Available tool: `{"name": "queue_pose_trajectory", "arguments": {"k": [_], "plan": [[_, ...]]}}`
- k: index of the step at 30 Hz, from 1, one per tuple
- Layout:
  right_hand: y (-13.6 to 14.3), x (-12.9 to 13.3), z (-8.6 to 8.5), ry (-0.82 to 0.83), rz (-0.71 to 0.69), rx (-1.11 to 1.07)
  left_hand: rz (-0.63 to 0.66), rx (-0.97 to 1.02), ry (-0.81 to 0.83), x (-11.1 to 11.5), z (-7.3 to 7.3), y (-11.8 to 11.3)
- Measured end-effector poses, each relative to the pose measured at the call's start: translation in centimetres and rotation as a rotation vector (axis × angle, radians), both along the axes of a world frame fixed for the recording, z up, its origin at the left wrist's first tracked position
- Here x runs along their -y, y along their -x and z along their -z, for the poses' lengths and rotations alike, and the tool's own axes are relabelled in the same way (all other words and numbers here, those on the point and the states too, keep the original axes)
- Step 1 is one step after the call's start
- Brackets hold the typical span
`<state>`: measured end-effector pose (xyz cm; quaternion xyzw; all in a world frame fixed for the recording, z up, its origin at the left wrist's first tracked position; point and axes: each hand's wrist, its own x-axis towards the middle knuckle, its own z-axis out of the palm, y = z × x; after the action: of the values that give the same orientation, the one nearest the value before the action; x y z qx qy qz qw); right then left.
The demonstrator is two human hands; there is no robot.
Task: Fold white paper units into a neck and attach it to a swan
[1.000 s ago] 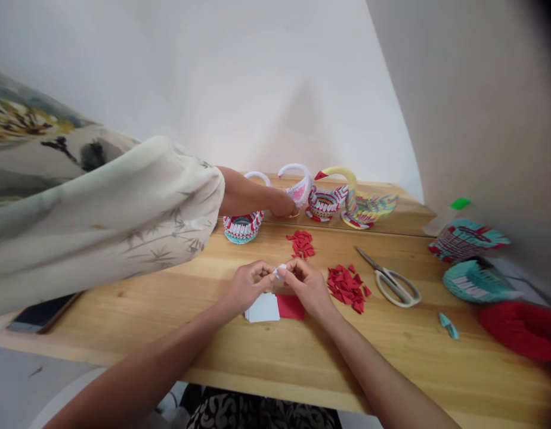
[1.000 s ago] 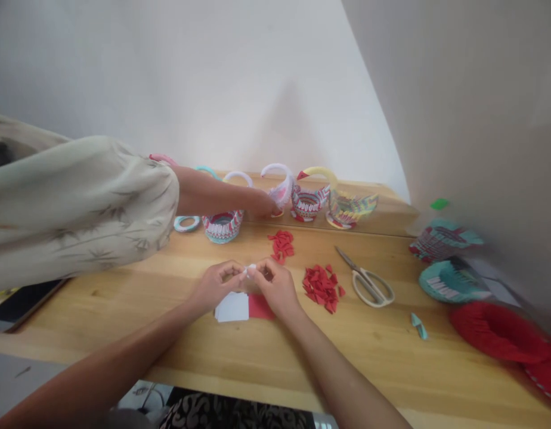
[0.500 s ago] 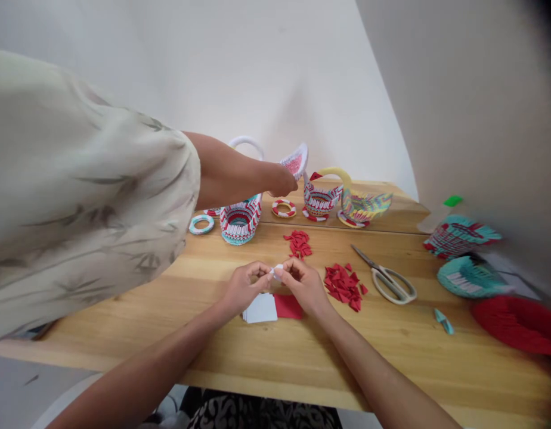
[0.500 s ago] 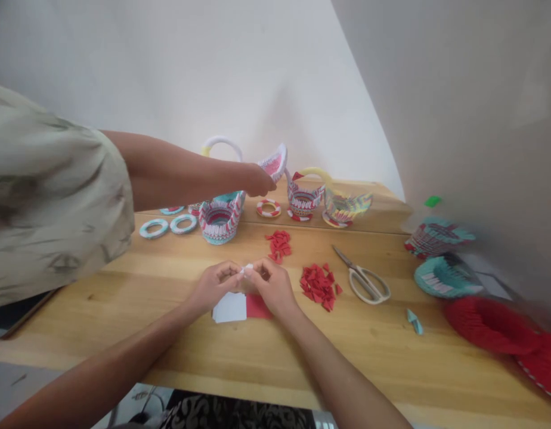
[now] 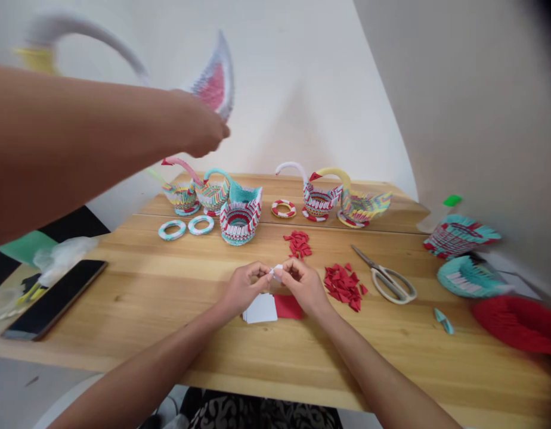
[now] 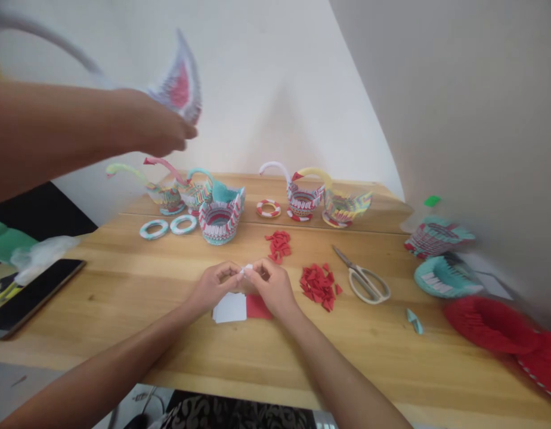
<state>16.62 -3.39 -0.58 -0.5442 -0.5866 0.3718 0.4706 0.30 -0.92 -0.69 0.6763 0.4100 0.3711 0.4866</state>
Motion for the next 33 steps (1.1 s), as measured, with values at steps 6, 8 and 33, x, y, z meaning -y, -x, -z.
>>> {"name": "queue_pose_trajectory", "arguments": {"k": [6,8,33], "plan": [[-0.1,-0.1,-0.2,0.001,-0.001,-0.007,-0.015,-0.009,-0.004,0.0,-0.3,0.0],[0.0,-0.2,-0.2,0.010,-0.003,-0.016,-0.015,0.001,0.031,0.1,-0.4,-0.1],[-14.8,-14.8,-8.5,-0.198,0.044,1.463,-0.043,-0.072,-0.072,-0.5,-0.4,0.6]]}}
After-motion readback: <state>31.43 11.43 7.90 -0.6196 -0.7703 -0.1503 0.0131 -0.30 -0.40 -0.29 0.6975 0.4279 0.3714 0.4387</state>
